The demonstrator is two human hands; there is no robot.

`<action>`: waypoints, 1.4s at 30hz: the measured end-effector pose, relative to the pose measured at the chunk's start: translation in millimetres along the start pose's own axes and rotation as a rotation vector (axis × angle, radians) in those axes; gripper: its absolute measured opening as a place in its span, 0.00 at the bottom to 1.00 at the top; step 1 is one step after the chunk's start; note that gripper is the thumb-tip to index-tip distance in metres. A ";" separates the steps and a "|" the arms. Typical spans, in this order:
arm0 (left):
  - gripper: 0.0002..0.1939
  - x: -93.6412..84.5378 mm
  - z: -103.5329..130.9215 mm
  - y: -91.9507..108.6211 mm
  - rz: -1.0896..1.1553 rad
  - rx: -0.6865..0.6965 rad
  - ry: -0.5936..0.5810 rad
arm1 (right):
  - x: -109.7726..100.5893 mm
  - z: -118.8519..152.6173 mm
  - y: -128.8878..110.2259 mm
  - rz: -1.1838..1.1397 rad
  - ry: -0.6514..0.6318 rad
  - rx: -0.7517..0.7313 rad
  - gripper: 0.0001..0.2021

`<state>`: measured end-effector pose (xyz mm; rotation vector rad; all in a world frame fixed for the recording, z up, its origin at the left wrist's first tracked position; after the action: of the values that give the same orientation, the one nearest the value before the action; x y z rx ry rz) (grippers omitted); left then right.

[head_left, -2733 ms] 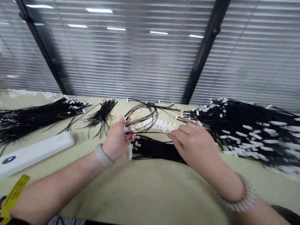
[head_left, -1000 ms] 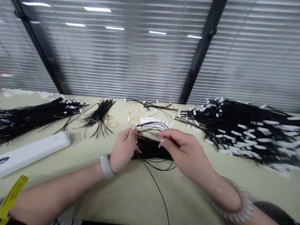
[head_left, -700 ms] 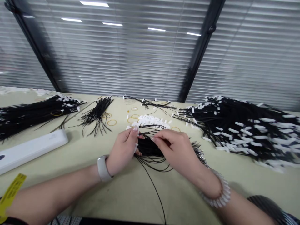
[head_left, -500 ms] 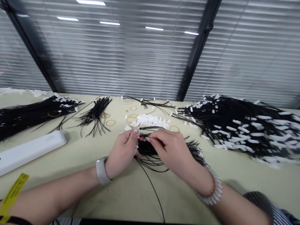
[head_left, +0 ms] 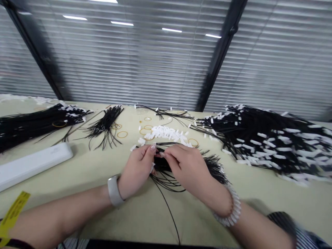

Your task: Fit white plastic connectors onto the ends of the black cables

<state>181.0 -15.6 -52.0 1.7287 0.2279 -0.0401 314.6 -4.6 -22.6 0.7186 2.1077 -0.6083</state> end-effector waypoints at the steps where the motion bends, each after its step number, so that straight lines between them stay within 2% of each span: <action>1: 0.16 0.0 0.6 -0.3 -0.009 -0.008 -0.004 | 0.6 0.6 -1.2 0.015 0.014 -0.014 0.11; 6: 0.17 -0.8 1.2 1.1 -0.031 -0.061 -0.014 | 2.7 5.1 -4.7 0.108 0.103 -0.148 0.14; 11: 0.19 0.0 -0.8 6.5 0.019 -0.189 -0.038 | -1.0 7.6 -2.0 0.211 0.157 -0.331 0.11; 17: 0.19 -1.4 -1.5 11.1 0.036 -0.192 -0.027 | -7.6 5.8 -4.5 0.294 0.191 -0.462 0.11; 21: 0.19 -1.7 -0.3 11.3 0.000 -0.166 -0.046 | -3.9 6.1 -5.9 0.288 0.192 -0.469 0.10; 28: 0.19 -1.7 2.5 15.9 -0.043 -0.127 -0.029 | 6.0 7.1 -5.0 0.215 0.170 -0.398 0.09; 32: 0.19 -3.9 -1.5 19.5 -0.031 -0.077 -0.018 | -9.0 2.4 -8.0 0.158 0.200 -0.340 0.09; 35: 0.17 -9.0 -8.1 17.9 0.080 -0.084 0.065 | -26.8 3.3 -17.2 0.159 0.291 -0.313 0.08; 37: 0.16 -12.9 -12.6 13.9 0.184 -0.106 0.154 | -27.6 6.4 -24.9 0.217 0.211 -0.323 0.13; 40: 0.16 -17.2 -19.0 6.9 0.270 -0.121 0.227 | -14.5 10.9 -26.3 0.330 -0.062 -0.296 0.14; 42: 0.17 -20.6 -23.7 2.9 0.281 -0.127 0.252 | -11.9 10.5 -16.5 0.387 -0.112 -0.214 0.12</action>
<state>159.0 4.5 -41.9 1.6223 0.1659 0.3922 315.3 -26.5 -15.9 0.9153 1.8288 -0.2018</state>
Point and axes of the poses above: each hand's wrist, its own z-axis away from the middle knuckle, its own x-axis out of the palm, y = z × x, the point moved 3 cm from there along -z, towards the middle knuckle, and after that the axes turned 2 degrees about z, right-handed, at the moved point
